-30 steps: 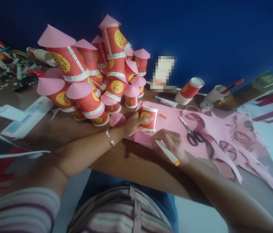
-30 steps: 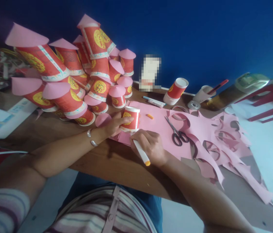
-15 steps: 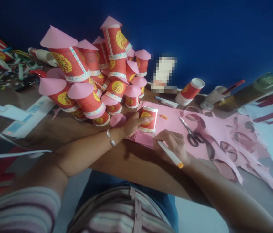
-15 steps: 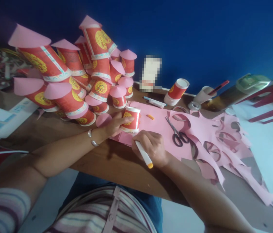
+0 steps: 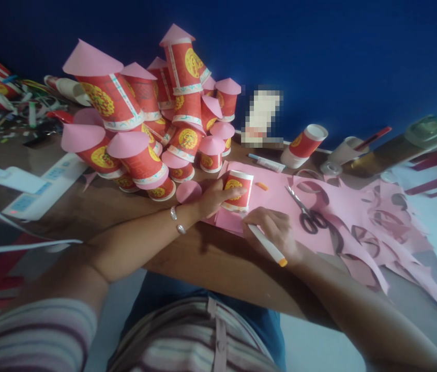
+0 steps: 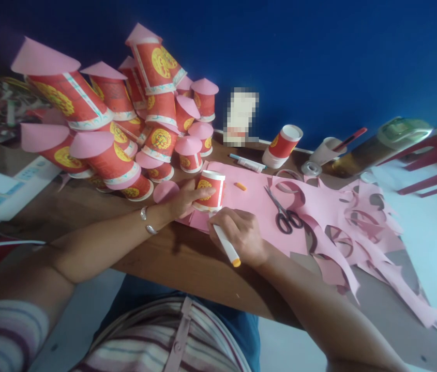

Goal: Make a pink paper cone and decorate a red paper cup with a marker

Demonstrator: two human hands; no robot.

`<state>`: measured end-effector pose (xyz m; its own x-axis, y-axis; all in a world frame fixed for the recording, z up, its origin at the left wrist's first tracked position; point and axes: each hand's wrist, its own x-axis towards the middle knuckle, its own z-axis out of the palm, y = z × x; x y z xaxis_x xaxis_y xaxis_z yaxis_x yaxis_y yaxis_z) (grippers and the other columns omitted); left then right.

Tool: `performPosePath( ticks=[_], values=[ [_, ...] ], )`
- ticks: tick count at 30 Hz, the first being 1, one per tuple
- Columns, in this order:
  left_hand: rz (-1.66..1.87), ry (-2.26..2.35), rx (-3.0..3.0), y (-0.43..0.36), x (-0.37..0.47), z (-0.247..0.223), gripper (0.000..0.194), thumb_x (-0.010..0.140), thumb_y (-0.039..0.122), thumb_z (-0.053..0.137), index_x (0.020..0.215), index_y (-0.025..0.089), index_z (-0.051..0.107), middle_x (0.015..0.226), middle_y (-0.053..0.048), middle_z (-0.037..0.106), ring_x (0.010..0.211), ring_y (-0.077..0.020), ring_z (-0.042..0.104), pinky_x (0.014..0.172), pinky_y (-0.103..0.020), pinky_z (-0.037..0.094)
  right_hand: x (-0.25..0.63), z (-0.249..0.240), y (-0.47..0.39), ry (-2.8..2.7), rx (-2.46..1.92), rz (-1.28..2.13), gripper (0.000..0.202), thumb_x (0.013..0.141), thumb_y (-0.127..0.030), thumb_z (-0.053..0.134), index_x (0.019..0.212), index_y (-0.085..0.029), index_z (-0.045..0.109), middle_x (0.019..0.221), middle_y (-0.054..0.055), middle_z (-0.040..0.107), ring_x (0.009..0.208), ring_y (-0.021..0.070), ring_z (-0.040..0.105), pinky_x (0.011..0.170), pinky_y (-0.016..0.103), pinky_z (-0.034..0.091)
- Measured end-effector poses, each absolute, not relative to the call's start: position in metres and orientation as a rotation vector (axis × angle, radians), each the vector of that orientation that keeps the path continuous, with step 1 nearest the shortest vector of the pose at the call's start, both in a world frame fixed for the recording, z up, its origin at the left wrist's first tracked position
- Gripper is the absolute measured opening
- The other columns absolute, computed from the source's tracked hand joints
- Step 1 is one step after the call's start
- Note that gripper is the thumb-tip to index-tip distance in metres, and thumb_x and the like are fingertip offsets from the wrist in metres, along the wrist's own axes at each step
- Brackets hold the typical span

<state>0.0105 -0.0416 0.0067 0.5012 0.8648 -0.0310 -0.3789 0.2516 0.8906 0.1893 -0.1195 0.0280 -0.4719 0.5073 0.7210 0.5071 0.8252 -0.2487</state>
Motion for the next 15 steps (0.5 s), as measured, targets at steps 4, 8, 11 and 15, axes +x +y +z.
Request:
performPosePath(
  ticks=[4, 8, 11, 15],
  values=[
    [0.917, 0.620, 0.972, -0.0422, 0.0106, 0.0066, 0.048, 0.072, 0.039, 0.088, 0.103, 0.017, 0.059, 0.084, 0.001, 0.068, 0.074, -0.0136, 0.065, 0.069, -0.027, 0.054, 0.1896, 0.0281, -0.1198, -2.156, -0.745, 0.007, 0.014, 0.097, -0.008, 0.061, 0.099, -0.020, 0.057, 0.077, 0.000, 0.068, 0.061, 0.0113, 0.064, 0.056, 0.024, 0.049],
    [0.904, 0.623, 0.977, -0.0419, 0.0103, 0.0051, 0.047, 0.072, 0.039, 0.088, 0.102, 0.017, 0.059, 0.084, 0.000, 0.067, 0.072, -0.0137, 0.065, 0.066, -0.026, 0.053, 0.1891, 0.0279, -0.1196, -2.158, -0.755, -0.007, 0.014, 0.097, -0.008, 0.060, 0.100, -0.021, 0.057, 0.077, 0.000, 0.069, 0.061, 0.0113, 0.064, 0.056, 0.023, 0.049],
    [0.894, 0.619, 0.983, -0.0417, 0.0100, 0.0045, 0.049, 0.072, 0.039, 0.089, 0.104, 0.017, 0.059, 0.083, 0.000, 0.067, 0.070, -0.0133, 0.064, 0.063, -0.025, 0.052, 0.1886, 0.0263, -0.1189, -2.152, -0.749, -0.013, 0.015, 0.096, -0.007, 0.061, 0.100, -0.021, 0.056, 0.078, 0.001, 0.070, 0.062, 0.0119, 0.065, 0.057, 0.024, 0.050],
    [0.882, 0.597, 1.022, -0.0424, 0.0096, 0.0056, 0.053, 0.074, 0.041, 0.089, 0.111, 0.017, 0.060, 0.084, 0.000, 0.068, 0.068, -0.0128, 0.064, 0.058, -0.022, 0.050, 0.1884, 0.0238, -0.1183, -2.148, -0.744, -0.019, 0.012, 0.098, -0.009, 0.061, 0.101, -0.020, 0.057, 0.079, 0.001, 0.070, 0.063, 0.0123, 0.065, 0.057, 0.024, 0.050]
  ],
)
